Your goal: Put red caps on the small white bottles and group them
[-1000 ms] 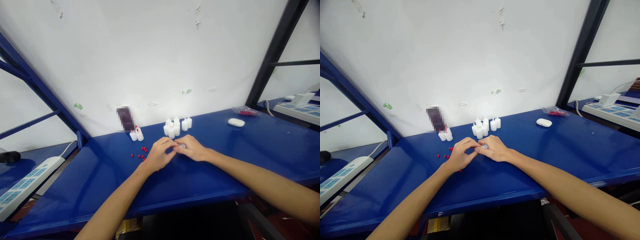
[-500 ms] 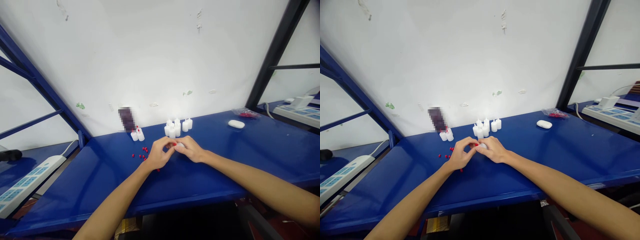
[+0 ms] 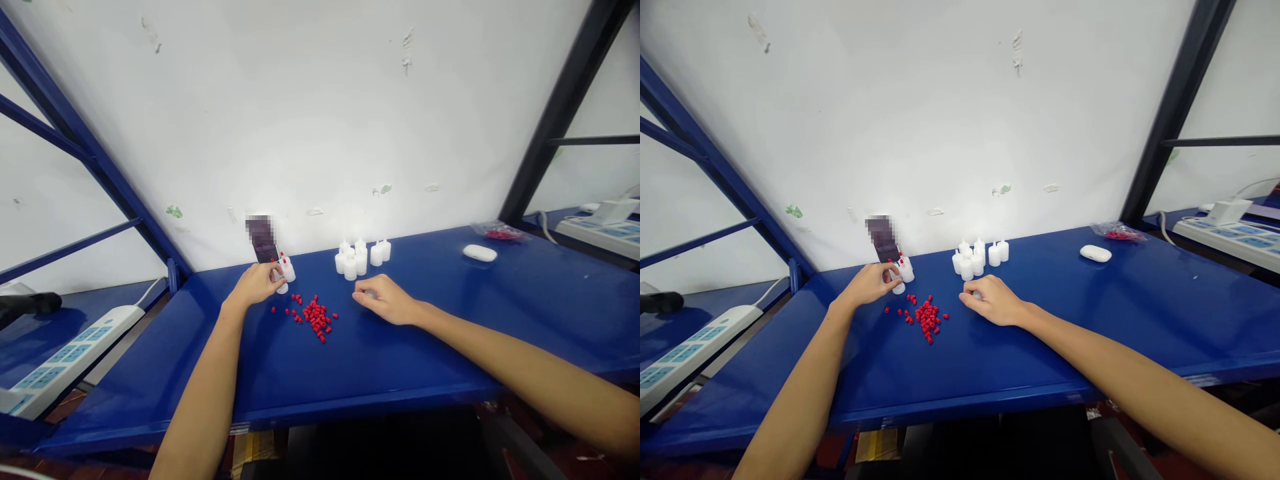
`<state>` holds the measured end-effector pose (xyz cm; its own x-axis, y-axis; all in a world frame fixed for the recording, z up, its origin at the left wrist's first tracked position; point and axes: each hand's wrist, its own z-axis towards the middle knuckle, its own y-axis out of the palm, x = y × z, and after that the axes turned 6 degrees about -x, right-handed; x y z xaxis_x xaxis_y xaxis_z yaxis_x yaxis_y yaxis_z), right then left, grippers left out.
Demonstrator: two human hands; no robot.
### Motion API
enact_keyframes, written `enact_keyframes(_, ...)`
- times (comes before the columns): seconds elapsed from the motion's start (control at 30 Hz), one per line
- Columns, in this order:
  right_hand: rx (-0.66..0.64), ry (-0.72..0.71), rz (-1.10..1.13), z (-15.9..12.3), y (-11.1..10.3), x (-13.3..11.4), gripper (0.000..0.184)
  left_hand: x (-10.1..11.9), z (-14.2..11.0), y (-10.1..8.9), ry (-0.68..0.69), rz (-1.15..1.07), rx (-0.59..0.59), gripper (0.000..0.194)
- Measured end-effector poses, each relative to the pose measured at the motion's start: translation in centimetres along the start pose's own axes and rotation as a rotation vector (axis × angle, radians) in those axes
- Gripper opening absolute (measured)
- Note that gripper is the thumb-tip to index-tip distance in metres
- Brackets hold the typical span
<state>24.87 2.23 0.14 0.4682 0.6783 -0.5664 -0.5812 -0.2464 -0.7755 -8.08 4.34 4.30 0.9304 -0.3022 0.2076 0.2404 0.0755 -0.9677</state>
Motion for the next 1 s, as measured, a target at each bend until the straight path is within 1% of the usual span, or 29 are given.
enact_keyframes(0.03, -0.002, -0.002, -0.006, 0.0, 0.0, 0.0, 0.036, 0.3, 0.0, 0.0, 0.011, -0.001, 0.045, 0.025)
enact_keyframes(0.1, -0.007, -0.004, -0.02, 0.0, -0.1, 0.1, 0.036, 0.9, 0.1, 0.0, 0.078, -0.029, 0.111, 0.028)
enact_keyframes(0.23, -0.024, -0.009, -0.041, 0.0, -0.1, 0.2, 0.035, 2.2, 0.3, 0.7, 0.258, -0.131, 0.172, 0.027)
enact_keyframes(0.37, -0.045, -0.014, -0.036, -0.1, -0.1, 0.0, 0.033, 3.5, 0.5, 2.1, 0.325, -0.145, 0.224, 0.02)
enact_keyframes(0.43, -0.052, -0.014, -0.038, -0.1, -0.2, 0.0, 0.033, 4.2, 0.6, 2.6, 0.333, -0.101, 0.185, 0.019)
enact_keyframes(0.57, -0.068, -0.019, -0.05, -0.1, -0.3, 0.1, 0.037, 5.2, 0.7, 2.9, 0.307, 0.031, -0.016, 0.023)
enact_keyframes(0.67, -0.075, -0.041, -0.035, -0.1, -0.4, 0.3, 0.038, 5.3, 0.7, 3.1, 0.294, 0.056, -0.09, 0.028)
enact_keyframes(0.83, -0.091, -0.121, 0.023, 0.0, -0.6, 0.4, 0.029, 5.4, 0.9, 3.7, 0.297, 0.02, -0.109, 0.021)
enact_keyframes(0.93, -0.086, -0.109, 0.028, 0.1, -0.4, 0.4, 0.028, 5.6, 1.0, 3.8, 0.294, 0.025, -0.105, 0.021)
enact_keyframes(1.0, -0.087, -0.088, 0.045, 0.2, -0.2, 0.3, 0.027, 5.6, 1.1, 3.7, 0.294, 0.033, -0.076, 0.023)
